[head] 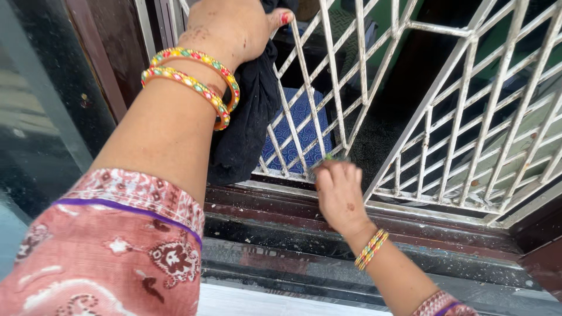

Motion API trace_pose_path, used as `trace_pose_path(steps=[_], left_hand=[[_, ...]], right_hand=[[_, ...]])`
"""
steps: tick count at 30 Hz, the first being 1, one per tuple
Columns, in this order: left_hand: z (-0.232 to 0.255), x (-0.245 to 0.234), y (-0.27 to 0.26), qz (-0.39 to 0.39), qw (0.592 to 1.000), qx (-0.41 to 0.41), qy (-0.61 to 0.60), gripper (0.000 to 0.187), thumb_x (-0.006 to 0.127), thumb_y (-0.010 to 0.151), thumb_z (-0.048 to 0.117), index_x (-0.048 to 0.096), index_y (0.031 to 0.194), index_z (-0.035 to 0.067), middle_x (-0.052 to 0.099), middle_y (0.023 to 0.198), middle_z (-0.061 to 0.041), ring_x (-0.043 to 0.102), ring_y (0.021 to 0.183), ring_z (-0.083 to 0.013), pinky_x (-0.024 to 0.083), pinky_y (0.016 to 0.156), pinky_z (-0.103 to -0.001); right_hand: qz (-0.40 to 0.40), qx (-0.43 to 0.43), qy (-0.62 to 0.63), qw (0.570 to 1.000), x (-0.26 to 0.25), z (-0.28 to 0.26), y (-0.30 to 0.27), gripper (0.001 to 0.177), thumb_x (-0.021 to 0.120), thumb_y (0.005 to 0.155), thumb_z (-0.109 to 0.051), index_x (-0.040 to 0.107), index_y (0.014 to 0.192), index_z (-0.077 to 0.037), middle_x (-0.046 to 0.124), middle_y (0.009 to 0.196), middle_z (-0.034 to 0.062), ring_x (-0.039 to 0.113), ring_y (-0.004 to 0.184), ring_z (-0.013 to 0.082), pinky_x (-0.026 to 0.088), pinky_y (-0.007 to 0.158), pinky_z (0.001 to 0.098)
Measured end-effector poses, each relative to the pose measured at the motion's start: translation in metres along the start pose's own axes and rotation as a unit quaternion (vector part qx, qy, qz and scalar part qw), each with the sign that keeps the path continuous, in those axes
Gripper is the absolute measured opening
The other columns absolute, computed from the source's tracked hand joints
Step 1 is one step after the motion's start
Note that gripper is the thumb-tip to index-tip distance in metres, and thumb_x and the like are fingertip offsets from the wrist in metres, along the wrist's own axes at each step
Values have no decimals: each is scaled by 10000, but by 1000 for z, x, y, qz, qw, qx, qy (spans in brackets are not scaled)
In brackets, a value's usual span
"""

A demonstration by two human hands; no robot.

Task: The person cleans a metal security grille and the adjacent window frame using a green sponge and soapy water from a blue pitcher. They scrub the metal bars and the wooden frame, then wipe the glass pane with a black cloth.

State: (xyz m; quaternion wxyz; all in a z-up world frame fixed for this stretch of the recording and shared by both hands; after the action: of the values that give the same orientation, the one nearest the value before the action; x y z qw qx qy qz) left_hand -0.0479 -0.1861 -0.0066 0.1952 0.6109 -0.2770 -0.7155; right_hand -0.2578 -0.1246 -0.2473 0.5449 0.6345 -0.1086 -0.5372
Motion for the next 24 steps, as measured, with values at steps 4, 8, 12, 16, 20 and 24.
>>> trace_pose_path(steps=[4,8,12,16,20,24], left_hand=[[-1,4,7,20,1000,16,9,746,508,984,733,723,1109,30,711,1003,-241,691,932,-437,534,801,-543],[2,3,5,-10,1000,1,23,778,483,1013,746,719,1127,14,717,995,-251,695,935,-440,535,813,-545],[3,1,1,-13,1000,-21,13,753,488,1003,738,708,1163,36,717,1004,-253,696,932,-450,536,813,-553],[1,1,-1,-10,1000,-3,-26,669,513,997,704,705,1204,97,703,1064,-247,678,975,-455,518,852,-554],[1,0,-1,-9,997,1,-70,616,518,972,683,689,1231,151,684,1131,-226,649,1040,-446,494,892,-549],[-1,2,-3,-24,996,-1,-80,535,502,954,659,690,1251,255,692,1171,-162,657,1071,-412,501,908,-544]], right_hand=[[21,-79,137,987,23,-33,-5,288,669,847,-31,580,1120,-38,584,1212,154,548,1159,339,433,1018,465],[-98,-125,166,973,65,-79,12,285,642,896,-99,614,1174,-42,590,1319,151,536,1262,313,416,1093,432],[-201,-94,179,958,79,-89,12,333,652,850,-124,656,1175,-55,595,1293,135,520,1227,308,392,1039,445],[-238,-47,204,948,66,-62,-5,301,659,851,-109,666,1147,-57,635,1234,108,537,1184,298,408,1027,433],[-238,-20,245,940,29,-16,-39,270,665,845,-58,654,1112,-25,654,1154,128,560,1121,300,446,991,411],[-238,14,246,940,4,8,-62,287,690,819,-47,628,1097,-12,632,1170,159,546,1111,360,443,962,434]])
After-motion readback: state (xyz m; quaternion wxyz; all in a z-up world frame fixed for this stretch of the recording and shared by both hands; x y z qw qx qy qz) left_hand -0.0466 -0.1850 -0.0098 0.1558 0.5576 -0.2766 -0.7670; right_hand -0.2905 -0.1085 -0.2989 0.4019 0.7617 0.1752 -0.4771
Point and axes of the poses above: each hand's wrist, its own y-axis towards the middle knuckle, its own x-axis out of the palm, z = x × y, the point moved 5 cm from there along y, towards the middle knuckle
